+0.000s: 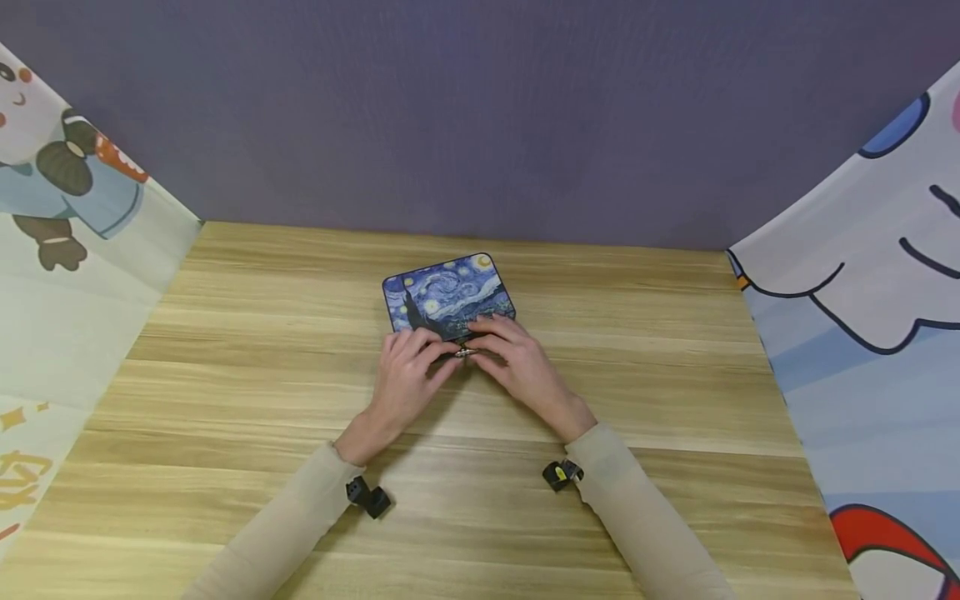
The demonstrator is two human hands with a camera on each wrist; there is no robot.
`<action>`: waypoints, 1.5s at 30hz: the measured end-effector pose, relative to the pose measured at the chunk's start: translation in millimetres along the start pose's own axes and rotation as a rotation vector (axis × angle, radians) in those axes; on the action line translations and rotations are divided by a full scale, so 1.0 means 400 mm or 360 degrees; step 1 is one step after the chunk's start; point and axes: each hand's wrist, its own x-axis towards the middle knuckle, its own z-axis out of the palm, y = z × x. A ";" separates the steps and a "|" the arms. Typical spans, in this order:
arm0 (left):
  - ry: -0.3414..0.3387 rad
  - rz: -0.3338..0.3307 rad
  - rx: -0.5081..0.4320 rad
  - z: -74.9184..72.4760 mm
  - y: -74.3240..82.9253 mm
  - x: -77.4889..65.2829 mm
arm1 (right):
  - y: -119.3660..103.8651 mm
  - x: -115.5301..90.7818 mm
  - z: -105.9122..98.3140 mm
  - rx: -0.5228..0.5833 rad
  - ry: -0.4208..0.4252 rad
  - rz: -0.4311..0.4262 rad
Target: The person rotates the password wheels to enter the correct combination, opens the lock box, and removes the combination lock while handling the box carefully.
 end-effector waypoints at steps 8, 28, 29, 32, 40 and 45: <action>-0.0011 0.0005 0.0014 0.000 0.000 0.000 | 0.001 -0.002 0.000 -0.0001 -0.0011 0.0012; -0.0018 -0.0005 0.0010 0.002 -0.001 -0.004 | -0.006 -0.002 -0.001 0.0004 -0.0028 0.0030; -0.0020 -0.0006 0.0013 0.002 0.000 -0.003 | -0.006 -0.002 -0.001 0.0006 -0.0028 0.0031; -0.0022 -0.0006 0.0018 0.000 0.001 -0.003 | -0.005 -0.002 -0.001 0.0007 -0.0034 0.0040; -0.0013 0.0008 0.0022 0.000 0.000 -0.001 | -0.002 -0.001 0.000 0.0006 -0.0022 0.0020; -0.0024 0.0006 0.0026 0.001 -0.003 0.000 | -0.003 0.001 -0.002 0.0013 -0.0018 0.0015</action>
